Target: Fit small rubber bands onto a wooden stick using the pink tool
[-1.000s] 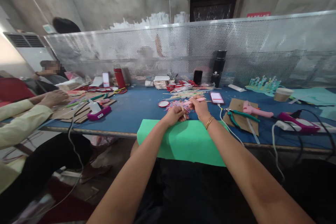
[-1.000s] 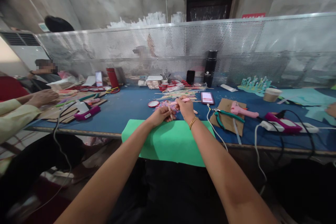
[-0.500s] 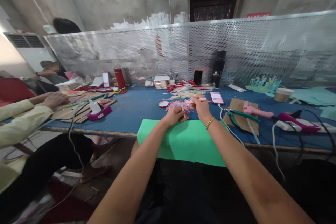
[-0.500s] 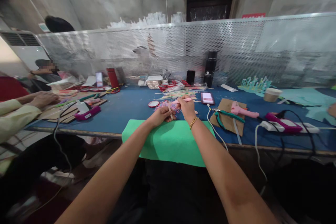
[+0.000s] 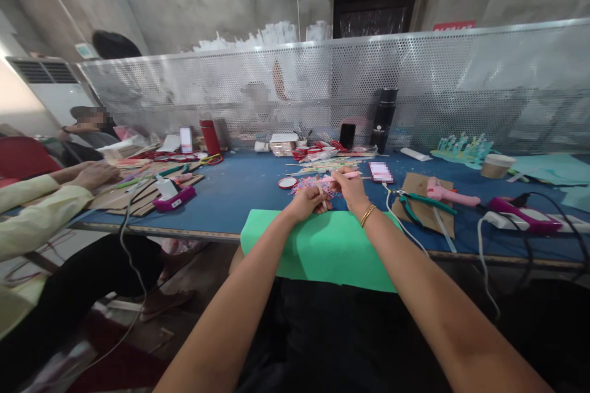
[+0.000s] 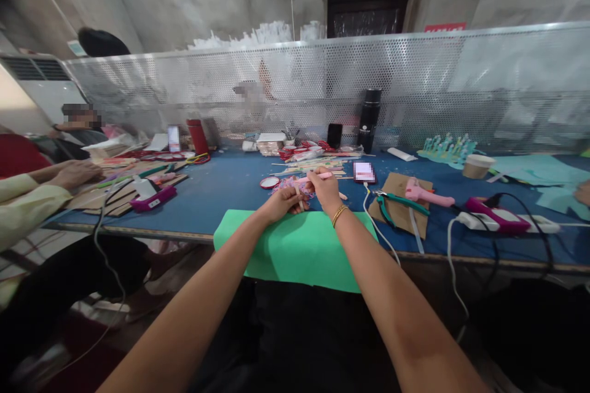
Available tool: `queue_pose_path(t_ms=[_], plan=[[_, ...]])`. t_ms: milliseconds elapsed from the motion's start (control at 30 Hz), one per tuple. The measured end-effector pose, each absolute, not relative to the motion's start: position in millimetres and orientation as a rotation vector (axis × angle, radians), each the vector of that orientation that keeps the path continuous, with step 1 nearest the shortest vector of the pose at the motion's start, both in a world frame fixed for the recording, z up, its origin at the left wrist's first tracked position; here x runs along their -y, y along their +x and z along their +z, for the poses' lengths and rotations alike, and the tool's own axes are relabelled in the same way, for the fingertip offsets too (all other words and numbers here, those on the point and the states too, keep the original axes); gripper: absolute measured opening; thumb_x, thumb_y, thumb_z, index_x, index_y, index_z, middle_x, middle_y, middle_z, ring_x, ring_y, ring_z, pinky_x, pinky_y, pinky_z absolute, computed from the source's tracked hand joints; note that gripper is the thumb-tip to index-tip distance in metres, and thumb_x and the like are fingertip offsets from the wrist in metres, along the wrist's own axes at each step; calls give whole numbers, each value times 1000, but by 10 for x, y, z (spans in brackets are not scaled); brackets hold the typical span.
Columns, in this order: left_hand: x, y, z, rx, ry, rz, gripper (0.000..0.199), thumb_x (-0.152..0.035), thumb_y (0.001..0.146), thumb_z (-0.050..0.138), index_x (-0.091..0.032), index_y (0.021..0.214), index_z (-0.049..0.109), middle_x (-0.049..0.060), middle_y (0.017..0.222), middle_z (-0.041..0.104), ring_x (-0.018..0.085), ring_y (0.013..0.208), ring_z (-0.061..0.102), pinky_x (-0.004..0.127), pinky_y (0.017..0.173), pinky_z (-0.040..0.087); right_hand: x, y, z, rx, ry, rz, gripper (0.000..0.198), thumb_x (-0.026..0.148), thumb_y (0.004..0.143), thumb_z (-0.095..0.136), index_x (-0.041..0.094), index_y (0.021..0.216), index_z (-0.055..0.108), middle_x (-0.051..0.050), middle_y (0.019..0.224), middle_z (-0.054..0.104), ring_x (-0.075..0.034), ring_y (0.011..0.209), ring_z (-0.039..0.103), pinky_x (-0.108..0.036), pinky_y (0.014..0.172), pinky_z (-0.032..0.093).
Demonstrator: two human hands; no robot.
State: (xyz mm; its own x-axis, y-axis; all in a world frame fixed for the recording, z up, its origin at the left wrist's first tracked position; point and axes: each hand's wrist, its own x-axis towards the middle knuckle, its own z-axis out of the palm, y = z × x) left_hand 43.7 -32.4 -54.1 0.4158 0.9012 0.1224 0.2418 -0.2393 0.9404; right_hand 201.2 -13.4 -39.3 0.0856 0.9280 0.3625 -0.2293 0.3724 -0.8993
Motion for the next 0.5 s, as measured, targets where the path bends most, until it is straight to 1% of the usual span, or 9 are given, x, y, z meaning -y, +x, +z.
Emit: queue_pose_path(t_ms=[133,333,500], plan=[[318,442,-549,-1014,1712,874,39,-52,81,65,-13,82,67,5,75,70,10,56,56,24,57,45,136,2016,-380,1055,-805,976,22,36,66,68,23,59,53,4,47,58,-13,44,52,-24,45,43],[338,444,-527,-1010,1725,866,40,-53,81,66,-13,80,66,5,73,70,9,56,55,23,56,44,138,2012,-386,1156,-752,1012,23,38,68,68,22,59,54,4,49,59,-12,45,53,-24,46,44],[333,442,-533,-1004,1724,877,40,-54,81,65,-13,80,67,5,74,70,10,57,56,23,56,45,148,2015,-373,1060,-790,976,21,35,67,67,23,59,53,4,47,58,-13,45,54,-23,46,44]])
